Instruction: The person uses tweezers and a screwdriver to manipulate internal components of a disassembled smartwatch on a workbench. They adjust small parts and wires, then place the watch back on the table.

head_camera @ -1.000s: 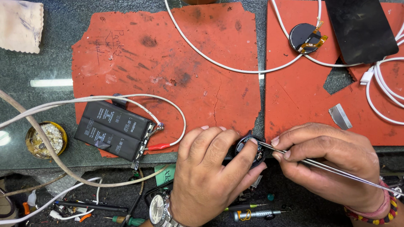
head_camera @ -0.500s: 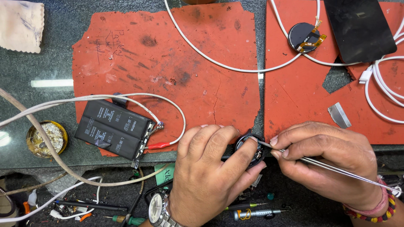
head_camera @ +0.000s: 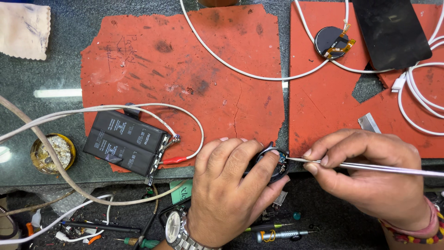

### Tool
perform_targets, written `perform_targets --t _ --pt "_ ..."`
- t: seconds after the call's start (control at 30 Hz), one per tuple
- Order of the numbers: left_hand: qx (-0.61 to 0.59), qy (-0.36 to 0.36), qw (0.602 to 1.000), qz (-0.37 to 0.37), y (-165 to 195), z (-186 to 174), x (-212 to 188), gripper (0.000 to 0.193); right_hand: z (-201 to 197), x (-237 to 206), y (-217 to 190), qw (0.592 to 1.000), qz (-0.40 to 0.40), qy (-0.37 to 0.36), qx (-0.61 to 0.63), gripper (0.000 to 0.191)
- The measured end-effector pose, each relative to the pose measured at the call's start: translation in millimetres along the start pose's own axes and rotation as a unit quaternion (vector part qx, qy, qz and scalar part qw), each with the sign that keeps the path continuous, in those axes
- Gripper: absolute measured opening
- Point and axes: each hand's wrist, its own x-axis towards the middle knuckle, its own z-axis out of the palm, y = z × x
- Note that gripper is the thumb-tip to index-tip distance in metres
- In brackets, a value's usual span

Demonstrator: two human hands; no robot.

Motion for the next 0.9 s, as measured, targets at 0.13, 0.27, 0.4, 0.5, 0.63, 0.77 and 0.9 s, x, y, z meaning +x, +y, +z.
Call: perform_targets --t 0.13,0.27,0.4,0.5,0.63,0.77,0.9 --pt "0.005 0.02 1.0 0.003 0 5 -3 0.05 -3 -3 4 0.999 0.039 0.0 0.024 0.018" --pt "0.011 0.032 0.999 0.004 3 12 -8 0.052 -5 -2 5 0.995 0.087 -0.001 0.049 0.016" --pt "0.011 0.039 0.999 -0.007 6 18 -13 0.051 -8 -1 5 0.992 0.115 -0.008 0.05 0.015" --pt "0.011 0.039 0.999 -0.012 6 20 -15 0.049 -10 1 5 0.991 0.13 -0.018 0.033 0.014" --pt "0.017 0.042 0.999 -0.012 7 21 -16 0.048 -10 2 5 0.991 0.133 -0.024 0.024 0.014" --pt "0.018 0.045 0.999 -0.012 8 21 -17 0.047 -9 2 3 0.99 0.137 -0.022 0.03 0.012" --pt "0.018 0.044 0.999 -0.015 8 21 -17 0.046 -8 3 3 0.991 0.135 -0.024 0.012 0.012"
